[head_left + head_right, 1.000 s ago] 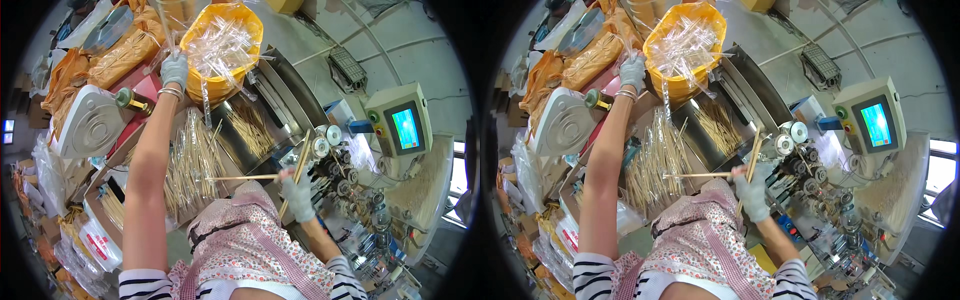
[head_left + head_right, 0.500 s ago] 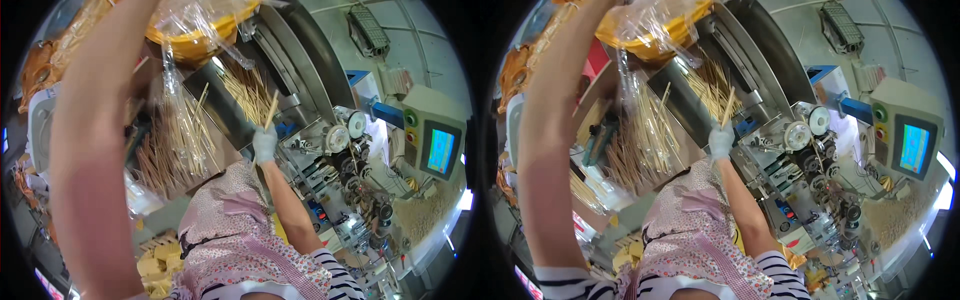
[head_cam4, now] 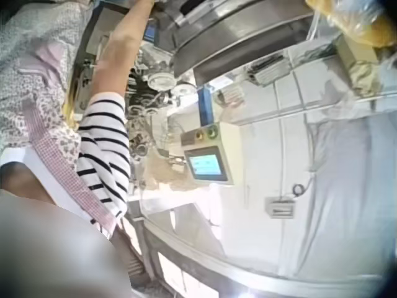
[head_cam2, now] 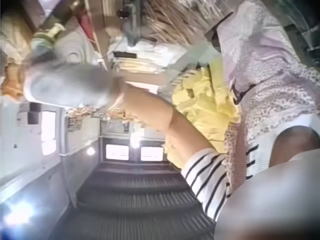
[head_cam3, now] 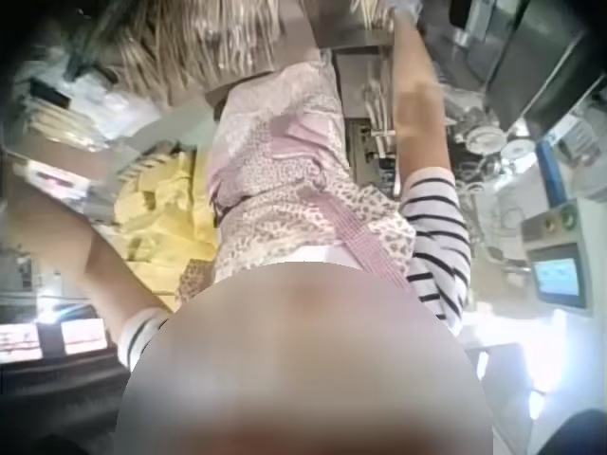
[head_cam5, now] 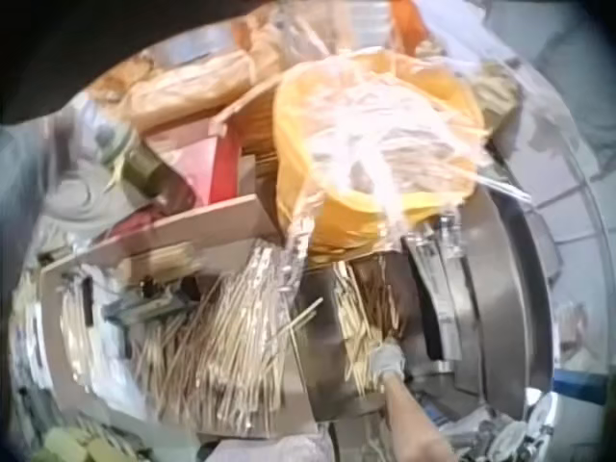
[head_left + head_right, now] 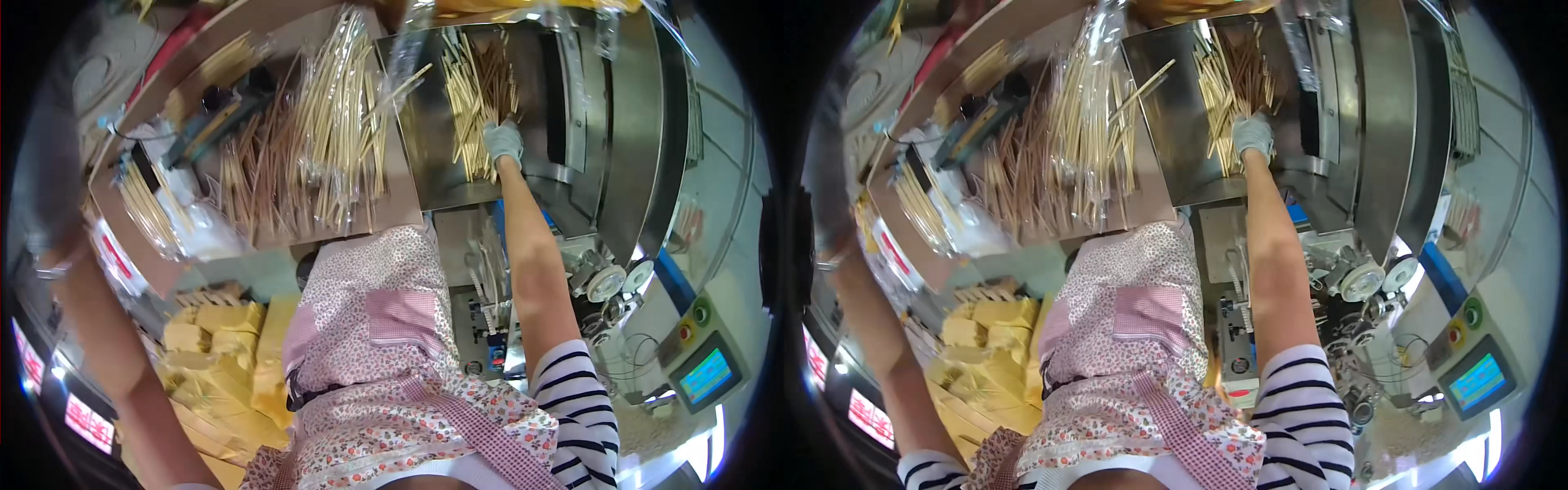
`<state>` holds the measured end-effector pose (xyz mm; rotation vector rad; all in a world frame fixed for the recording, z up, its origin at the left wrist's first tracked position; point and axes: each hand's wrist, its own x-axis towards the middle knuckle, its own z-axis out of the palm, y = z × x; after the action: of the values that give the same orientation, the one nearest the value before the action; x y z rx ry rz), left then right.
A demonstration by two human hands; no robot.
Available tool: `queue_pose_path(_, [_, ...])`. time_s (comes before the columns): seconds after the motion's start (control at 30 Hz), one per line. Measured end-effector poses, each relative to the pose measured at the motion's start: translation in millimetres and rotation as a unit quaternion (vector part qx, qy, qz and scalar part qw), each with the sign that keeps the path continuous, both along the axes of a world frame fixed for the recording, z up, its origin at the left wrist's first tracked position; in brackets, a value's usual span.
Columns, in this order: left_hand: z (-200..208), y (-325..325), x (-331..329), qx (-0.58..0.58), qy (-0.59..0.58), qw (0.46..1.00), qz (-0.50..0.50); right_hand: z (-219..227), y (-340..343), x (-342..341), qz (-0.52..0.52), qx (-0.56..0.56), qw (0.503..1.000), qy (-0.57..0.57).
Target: Sorting and placing bundles of thin wooden sticks into a packaging machine.
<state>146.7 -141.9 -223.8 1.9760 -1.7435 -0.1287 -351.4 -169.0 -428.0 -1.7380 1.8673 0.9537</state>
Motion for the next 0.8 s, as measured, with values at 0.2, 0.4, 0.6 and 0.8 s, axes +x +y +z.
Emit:
queue_pose_path(0.2, [34.7, 240.7, 1.6, 0.21, 0.211, 0.893, 0.338, 23.8, -19.4, 179.8, -0.028, -0.171, 0.975, -0.141])
queue_pose_path(0.4, [-47.9, 370.3, -77.9, 0.26, 0.278, 0.845, 0.374, -91.1, -41.1, 127.6, 0.087, -0.32, 0.94, -0.081])
queue_pose_path(0.6, [-68.1, 400.0, -88.9, 0.278, 0.314, 0.788, 0.452, -42.6, -69.4, 102.5, 0.137, -0.168, 0.965, -0.148])
queue_pose_path(0.8, [-80.3, 376.6, -98.8, 0.278, 0.231, 0.828, 0.43, -49.7, -31.5, 117.2, 0.191, -0.211, 0.939, -0.193])
